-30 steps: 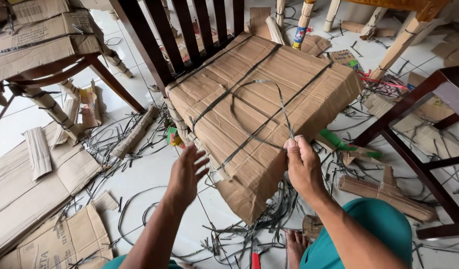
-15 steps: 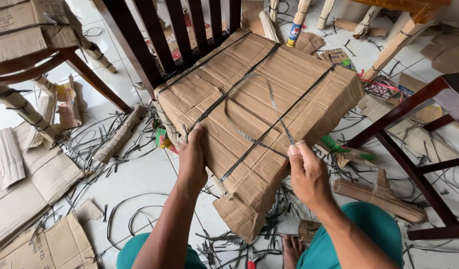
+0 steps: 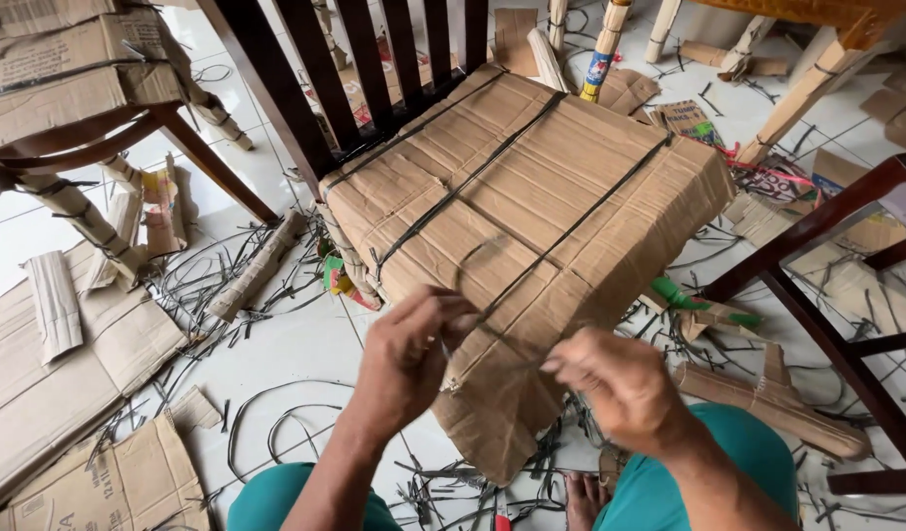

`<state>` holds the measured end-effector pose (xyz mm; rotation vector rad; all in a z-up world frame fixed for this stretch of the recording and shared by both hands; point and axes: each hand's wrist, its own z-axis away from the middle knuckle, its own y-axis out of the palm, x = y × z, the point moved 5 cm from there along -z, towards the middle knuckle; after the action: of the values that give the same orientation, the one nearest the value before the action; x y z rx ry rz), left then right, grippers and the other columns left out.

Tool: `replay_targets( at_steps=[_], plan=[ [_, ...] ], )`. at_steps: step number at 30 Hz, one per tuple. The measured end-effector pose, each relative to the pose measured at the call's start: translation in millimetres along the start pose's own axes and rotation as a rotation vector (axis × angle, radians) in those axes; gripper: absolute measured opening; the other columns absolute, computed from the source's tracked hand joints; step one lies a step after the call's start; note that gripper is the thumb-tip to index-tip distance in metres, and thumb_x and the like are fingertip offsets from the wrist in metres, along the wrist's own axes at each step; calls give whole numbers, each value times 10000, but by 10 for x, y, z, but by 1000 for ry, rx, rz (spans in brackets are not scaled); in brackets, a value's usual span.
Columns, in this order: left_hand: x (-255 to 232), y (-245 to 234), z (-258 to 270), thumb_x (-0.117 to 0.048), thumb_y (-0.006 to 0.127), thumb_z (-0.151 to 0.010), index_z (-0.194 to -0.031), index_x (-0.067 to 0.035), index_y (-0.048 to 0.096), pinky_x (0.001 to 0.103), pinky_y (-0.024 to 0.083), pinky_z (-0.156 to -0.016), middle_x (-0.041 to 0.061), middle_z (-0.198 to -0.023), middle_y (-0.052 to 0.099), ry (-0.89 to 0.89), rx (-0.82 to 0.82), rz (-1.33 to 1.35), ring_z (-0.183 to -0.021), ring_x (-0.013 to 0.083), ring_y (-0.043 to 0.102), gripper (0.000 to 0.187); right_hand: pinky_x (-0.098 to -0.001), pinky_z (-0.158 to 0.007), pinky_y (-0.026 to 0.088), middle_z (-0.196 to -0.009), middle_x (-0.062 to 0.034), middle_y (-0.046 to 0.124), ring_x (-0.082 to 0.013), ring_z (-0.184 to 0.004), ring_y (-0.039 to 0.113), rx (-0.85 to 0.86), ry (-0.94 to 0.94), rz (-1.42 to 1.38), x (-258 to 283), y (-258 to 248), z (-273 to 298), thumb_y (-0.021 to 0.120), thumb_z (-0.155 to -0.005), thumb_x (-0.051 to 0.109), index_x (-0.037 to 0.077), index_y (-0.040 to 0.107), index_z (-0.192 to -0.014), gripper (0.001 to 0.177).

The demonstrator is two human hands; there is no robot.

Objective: Securing cardboard protective layers to a wooden chair seat using plastic tension straps and a utility knife.

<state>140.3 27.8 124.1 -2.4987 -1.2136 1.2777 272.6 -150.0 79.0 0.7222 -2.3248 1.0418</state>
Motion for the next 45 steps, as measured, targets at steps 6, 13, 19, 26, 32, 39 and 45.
replay_targets(
  at_steps=[6, 13, 19, 26, 32, 39, 45],
  plan=[
    [324, -509, 142, -158, 658, -982, -911, -25, 689, 288, 518, -640, 71, -844, 692, -137, -129, -157, -718, 155, 611, 154, -351, -816, 640, -618, -46, 523, -157, -591, 570, -325, 339, -35, -273, -525, 59, 474, -1082, 220, -12, 617, -970, 295],
    [540, -944, 385, -17, 724, -977, -988, -75, 699, 323, 527, -714, 44, -938, 735, -58, -298, -601, -821, 191, 677, 64, -302, -569, 503, -793, -86, 537, -166, -646, 535, -662, 492, -183, -520, -806, 178, 471, -1156, 132, 33, 515, -935, 247],
    [599, -1285, 525, -40, 639, -1057, -1084, -26, 718, 278, 602, -668, 67, -848, 738, -414, -554, -417, -720, 142, 693, 85, -209, -550, 430, -662, 51, 427, -69, -592, 450, -1189, 697, -409, -941, -1206, 460, 521, -1207, 219, 130, 589, -962, 270],
    [359, -1068, 424, -40, 596, -1010, -1247, -53, 628, 276, 580, -838, 97, -1205, 711, -279, -432, -122, -903, 143, 676, 239, -255, -831, 559, -1061, -60, 643, -156, -948, 641, -884, 853, -15, -845, -1144, 358, 554, -1127, 126, 83, 639, -1176, 107],
    [121, -550, 295, -33, 607, -858, -1323, -111, 648, 350, 563, -839, 89, -888, 728, -221, -269, -90, -831, 202, 696, 473, -405, -688, 391, -1169, -172, 620, -253, -861, 496, -498, 532, 212, -107, -585, -79, 490, -1054, 203, 54, 599, -1405, 397],
    [188, -7, 321, -61, 587, -833, -1457, -70, 479, 416, 630, -814, 149, -1394, 656, -88, 20, -273, -915, 242, 733, 633, -478, -1043, 446, -1266, -177, 708, -325, -1177, 656, -82, -23, 491, 317, 372, -290, 343, -1006, 623, 19, 620, -1306, 729],
    [354, 159, 422, -60, 702, -887, -1495, -107, 454, 361, 635, -779, 88, -999, 706, -145, 40, -295, -863, 202, 689, 658, -393, -756, 557, -934, -121, 737, -279, -827, 680, -145, -51, 433, 432, 481, -440, 655, -984, 127, -8, 711, -1098, 185]
  ],
)
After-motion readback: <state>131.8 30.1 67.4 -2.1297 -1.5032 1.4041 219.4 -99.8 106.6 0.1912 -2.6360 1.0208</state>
